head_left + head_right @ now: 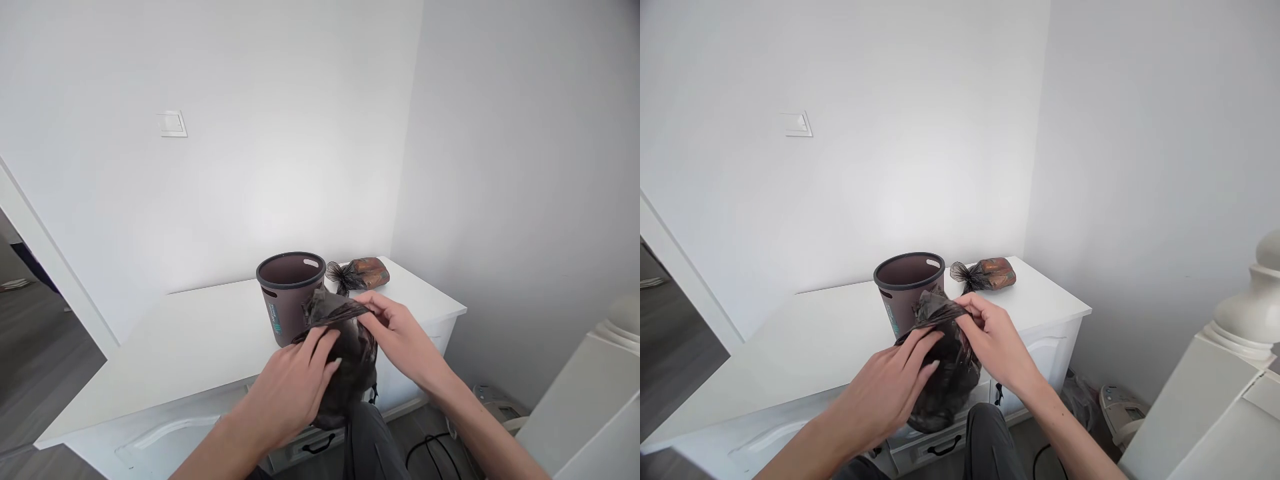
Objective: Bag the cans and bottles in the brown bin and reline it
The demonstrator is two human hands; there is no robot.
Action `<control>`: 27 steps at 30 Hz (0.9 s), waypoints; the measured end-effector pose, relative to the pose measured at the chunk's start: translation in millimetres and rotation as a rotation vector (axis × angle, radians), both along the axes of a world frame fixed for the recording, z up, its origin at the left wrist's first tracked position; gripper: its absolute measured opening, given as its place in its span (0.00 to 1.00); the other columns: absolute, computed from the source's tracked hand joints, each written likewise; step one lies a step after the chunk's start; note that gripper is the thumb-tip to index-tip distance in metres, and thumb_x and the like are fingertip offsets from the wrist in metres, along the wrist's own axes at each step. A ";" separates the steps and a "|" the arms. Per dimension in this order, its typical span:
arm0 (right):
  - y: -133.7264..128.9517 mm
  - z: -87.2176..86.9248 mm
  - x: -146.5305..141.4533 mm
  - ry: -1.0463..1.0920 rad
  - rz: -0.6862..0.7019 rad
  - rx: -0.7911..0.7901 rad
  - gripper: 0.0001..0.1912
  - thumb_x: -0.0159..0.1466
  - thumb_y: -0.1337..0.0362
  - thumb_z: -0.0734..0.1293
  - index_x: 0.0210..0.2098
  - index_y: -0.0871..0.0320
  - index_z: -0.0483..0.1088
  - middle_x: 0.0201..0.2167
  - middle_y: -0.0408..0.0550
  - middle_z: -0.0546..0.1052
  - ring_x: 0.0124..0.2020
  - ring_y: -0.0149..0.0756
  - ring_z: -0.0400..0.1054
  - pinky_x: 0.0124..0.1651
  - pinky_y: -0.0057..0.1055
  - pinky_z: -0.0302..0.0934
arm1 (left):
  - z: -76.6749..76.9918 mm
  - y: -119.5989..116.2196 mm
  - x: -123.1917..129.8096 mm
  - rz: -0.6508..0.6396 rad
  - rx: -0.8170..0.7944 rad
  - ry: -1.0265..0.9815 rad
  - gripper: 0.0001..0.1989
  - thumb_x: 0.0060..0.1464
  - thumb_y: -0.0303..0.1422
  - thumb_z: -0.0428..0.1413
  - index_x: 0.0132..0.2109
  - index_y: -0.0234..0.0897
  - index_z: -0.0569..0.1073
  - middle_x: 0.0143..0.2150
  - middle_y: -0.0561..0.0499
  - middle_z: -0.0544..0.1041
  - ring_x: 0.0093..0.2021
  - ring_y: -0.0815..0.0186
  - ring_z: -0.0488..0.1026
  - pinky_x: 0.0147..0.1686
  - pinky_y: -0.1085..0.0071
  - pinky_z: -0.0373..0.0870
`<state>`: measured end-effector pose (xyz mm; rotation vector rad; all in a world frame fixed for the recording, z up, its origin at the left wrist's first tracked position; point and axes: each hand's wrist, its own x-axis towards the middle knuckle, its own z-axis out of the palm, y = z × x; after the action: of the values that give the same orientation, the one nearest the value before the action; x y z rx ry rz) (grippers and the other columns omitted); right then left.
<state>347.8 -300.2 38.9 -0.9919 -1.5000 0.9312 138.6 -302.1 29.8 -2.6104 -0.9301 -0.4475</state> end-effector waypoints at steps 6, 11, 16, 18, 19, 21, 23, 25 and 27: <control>-5.0 13.8 11.6 -0.012 -0.118 0.071 0.11 0.69 0.56 0.63 0.43 0.55 0.73 0.23 0.38 0.67 0.25 0.31 0.59 0.29 0.27 0.56 | -11.3 11.8 0.4 0.430 -0.155 0.209 0.25 0.72 0.33 0.41 0.71 0.32 0.60 0.44 0.33 0.83 0.36 0.48 0.83 0.31 0.60 0.77; -17.7 11.2 16.8 0.024 -0.209 0.067 0.12 0.69 0.55 0.64 0.43 0.55 0.73 0.26 0.40 0.71 0.25 0.30 0.58 0.28 0.26 0.56 | -11.0 11.2 -23.4 0.559 -0.268 0.183 0.23 0.71 0.36 0.40 0.60 0.29 0.72 0.34 0.35 0.83 0.35 0.42 0.83 0.33 0.53 0.77; -25.8 9.7 18.4 0.043 -0.251 0.088 0.11 0.68 0.56 0.64 0.43 0.55 0.73 0.28 0.41 0.74 0.26 0.31 0.61 0.28 0.26 0.57 | -4.5 12.2 -60.6 0.463 -0.435 -0.030 0.21 0.64 0.43 0.53 0.60 0.41 0.72 0.46 0.42 0.84 0.41 0.48 0.84 0.44 0.58 0.77; -28.0 9.4 19.3 0.050 -0.275 0.094 0.12 0.68 0.55 0.64 0.44 0.54 0.74 0.27 0.41 0.74 0.26 0.32 0.62 0.28 0.26 0.58 | 0.6 13.2 -71.1 0.456 -0.694 -0.170 0.24 0.64 0.50 0.51 0.59 0.42 0.73 0.42 0.46 0.84 0.28 0.56 0.83 0.37 0.62 0.78; -29.3 9.3 20.2 0.053 -0.289 0.095 0.13 0.68 0.54 0.64 0.44 0.54 0.74 0.27 0.41 0.74 0.26 0.32 0.62 0.28 0.26 0.58 | 2.9 14.4 -75.4 0.470 -0.832 -0.249 0.27 0.64 0.54 0.48 0.58 0.40 0.72 0.41 0.46 0.84 0.23 0.58 0.81 0.31 0.64 0.77; -32.3 9.2 22.6 0.059 -0.317 0.096 0.14 0.69 0.53 0.64 0.45 0.54 0.74 0.28 0.42 0.75 0.26 0.32 0.63 0.28 0.26 0.59 | 5.8 18.4 -83.0 0.507 -1.024 -0.399 0.33 0.64 0.58 0.44 0.58 0.35 0.71 0.39 0.44 0.84 0.19 0.60 0.79 0.23 0.67 0.74; -36.1 9.0 25.3 0.065 -0.351 0.102 0.14 0.68 0.52 0.65 0.45 0.54 0.75 0.29 0.43 0.76 0.27 0.33 0.64 0.28 0.26 0.60 | 5.8 24.1 -91.1 0.536 -1.065 -0.493 0.36 0.63 0.59 0.44 0.61 0.33 0.68 0.38 0.42 0.84 0.21 0.59 0.80 0.19 0.69 0.71; -40.2 8.9 27.8 0.064 -0.394 0.116 0.14 0.67 0.51 0.66 0.45 0.53 0.75 0.28 0.43 0.76 0.26 0.33 0.64 0.27 0.27 0.60 | 4.0 30.0 -100.4 0.580 -1.005 -0.502 0.35 0.60 0.59 0.47 0.59 0.33 0.69 0.35 0.43 0.84 0.21 0.58 0.80 0.18 0.69 0.70; -43.9 8.8 30.5 0.063 -0.440 0.124 0.15 0.67 0.49 0.66 0.45 0.52 0.76 0.27 0.43 0.75 0.25 0.34 0.64 0.25 0.28 0.59 | 2.2 35.1 -109.7 0.673 -0.899 -0.418 0.32 0.58 0.59 0.50 0.48 0.33 0.76 0.28 0.44 0.83 0.21 0.56 0.79 0.20 0.68 0.70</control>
<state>378.4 -344.1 47.7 -1.1304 -1.2022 0.5424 28.9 -267.0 32.0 -2.6437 -2.5158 -0.4553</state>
